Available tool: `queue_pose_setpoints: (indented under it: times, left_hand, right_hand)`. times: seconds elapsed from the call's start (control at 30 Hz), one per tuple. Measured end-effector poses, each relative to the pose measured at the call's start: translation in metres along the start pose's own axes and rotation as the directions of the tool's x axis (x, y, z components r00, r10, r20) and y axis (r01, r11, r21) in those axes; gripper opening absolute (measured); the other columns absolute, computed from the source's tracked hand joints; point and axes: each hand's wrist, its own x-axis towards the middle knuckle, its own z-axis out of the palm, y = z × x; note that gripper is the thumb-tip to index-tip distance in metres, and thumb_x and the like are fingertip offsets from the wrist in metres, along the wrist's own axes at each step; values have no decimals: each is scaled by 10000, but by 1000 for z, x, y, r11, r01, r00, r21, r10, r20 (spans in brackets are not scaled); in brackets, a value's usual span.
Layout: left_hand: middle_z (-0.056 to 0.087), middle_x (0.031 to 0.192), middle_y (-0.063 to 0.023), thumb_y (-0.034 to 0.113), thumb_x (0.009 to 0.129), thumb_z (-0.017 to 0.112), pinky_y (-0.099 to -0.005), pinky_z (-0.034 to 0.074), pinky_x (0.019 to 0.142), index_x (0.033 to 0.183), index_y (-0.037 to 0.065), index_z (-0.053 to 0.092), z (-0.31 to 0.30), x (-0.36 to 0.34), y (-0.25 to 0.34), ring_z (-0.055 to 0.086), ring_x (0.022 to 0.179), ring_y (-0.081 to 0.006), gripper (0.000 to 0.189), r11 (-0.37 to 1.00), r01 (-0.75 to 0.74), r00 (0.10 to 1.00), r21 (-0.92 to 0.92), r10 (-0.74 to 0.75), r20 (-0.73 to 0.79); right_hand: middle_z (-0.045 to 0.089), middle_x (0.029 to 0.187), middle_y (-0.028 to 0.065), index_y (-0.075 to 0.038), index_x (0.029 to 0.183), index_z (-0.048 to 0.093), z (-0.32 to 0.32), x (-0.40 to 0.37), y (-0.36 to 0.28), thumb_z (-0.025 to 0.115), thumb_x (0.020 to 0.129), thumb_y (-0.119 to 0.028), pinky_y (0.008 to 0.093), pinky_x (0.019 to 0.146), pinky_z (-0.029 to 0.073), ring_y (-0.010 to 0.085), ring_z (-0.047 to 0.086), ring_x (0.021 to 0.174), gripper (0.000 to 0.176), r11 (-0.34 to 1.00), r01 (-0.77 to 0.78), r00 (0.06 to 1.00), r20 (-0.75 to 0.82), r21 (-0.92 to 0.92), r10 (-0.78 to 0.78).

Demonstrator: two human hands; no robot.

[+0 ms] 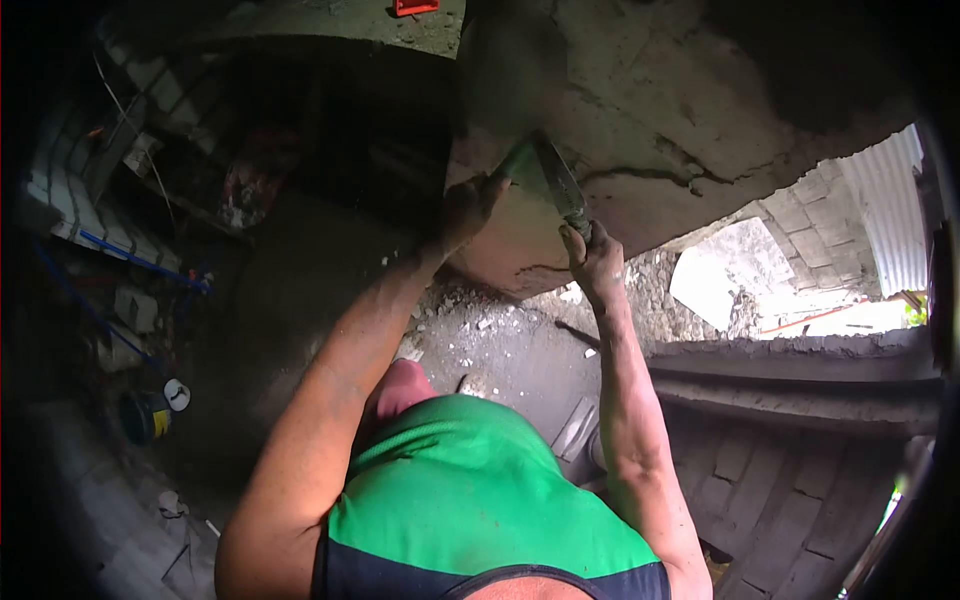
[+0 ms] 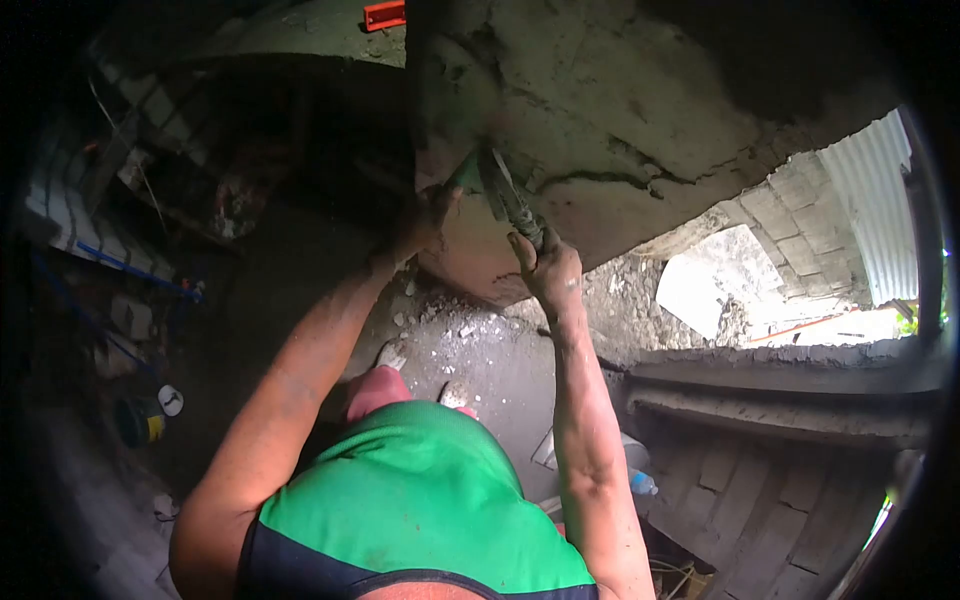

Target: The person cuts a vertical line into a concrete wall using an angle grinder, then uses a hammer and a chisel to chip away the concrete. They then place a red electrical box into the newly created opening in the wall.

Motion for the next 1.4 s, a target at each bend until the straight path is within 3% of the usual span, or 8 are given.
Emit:
queue_pose_setpoints:
  times: [0.07, 0.13, 0.23, 0.57, 0.97, 1.17, 1.27, 1.4]
  left_hand:
    - [537, 595, -28, 496, 1008, 525, -370, 382, 449, 837, 74, 629, -5, 0, 19, 494, 464, -180, 467, 999, 8, 1000, -45, -7, 28]
    - [474, 584, 10, 524, 999, 529, -346, 392, 494, 766, 93, 570, -15, -10, 91, 493, 515, -140, 492, 533, 823, 564, -197, -724, 397]
    - [539, 598, -41, 507, 983, 568, -353, 390, 461, 810, 54, 584, 6, -61, 34, 527, 505, -173, 485, 992, 129, 972, 10, -128, 198]
    - [587, 600, -187, 441, 966, 620, -411, 458, 488, 872, 44, 637, -43, 2, 44, 604, 529, -356, 409, 889, -52, 998, 455, 34, 48]
    - [612, 666, -175, 372, 984, 610, -445, 479, 540, 965, 45, 655, -24, 5, -19, 624, 573, -350, 330, 1000, -22, 1000, 20, 22, -2]
    - [539, 595, -18, 424, 1013, 549, -327, 471, 487, 926, 72, 655, -35, 12, 16, 569, 522, -196, 378, 908, 410, 886, -83, -375, 273]
    - [521, 612, 23, 471, 1015, 527, -298, 434, 468, 880, 90, 634, -7, 3, 19, 566, 529, -119, 418, 622, 682, 730, -384, -549, 407]
    - [573, 612, -51, 481, 1000, 546, -358, 430, 460, 822, 81, 606, 4, -37, 71, 603, 505, -210, 442, 742, 643, 751, -192, -561, 347]
  right_hand:
    - [678, 782, 198, -4, 1044, 669, -8, -7, -20, 675, 922, -362, 378, 679, 524, 284, 701, 754, 378, 990, -119, 993, 18, 70, 118]
    - [629, 731, 116, -16, 1026, 668, -8, -25, -14, 649, 944, -370, 339, 633, 482, 195, 600, 698, 364, 988, -90, 995, -32, 128, 95]
    - [500, 634, -31, -56, 835, 575, -13, -50, -4, 583, 979, -441, 271, 528, 380, 82, 460, 597, 411, 961, -96, 989, -83, 261, 122]
    - [469, 623, -44, -96, 804, 483, -24, -107, 35, 517, 1003, -537, 225, 445, 337, 45, 428, 505, 485, 870, -250, 958, -24, 425, 286]
    - [617, 643, 166, -15, 896, 602, -37, -19, -51, 696, 883, -484, 430, 575, 513, 358, 658, 612, 478, 939, 329, 939, -70, -98, -336]
    - [661, 765, 237, 7, 935, 635, -11, 22, -30, 678, 891, -485, 454, 632, 524, 437, 668, 755, 495, 968, -108, 993, 25, -225, 117]
    - [632, 715, 224, 4, 1016, 664, -15, -17, -23, 642, 931, -333, 390, 635, 490, 309, 655, 670, 348, 974, -156, 978, -113, 161, 175]
    - [556, 643, 75, -23, 906, 604, 0, -82, 48, 594, 974, -414, 314, 547, 428, 144, 520, 581, 397, 919, -285, 950, -43, 271, 308]
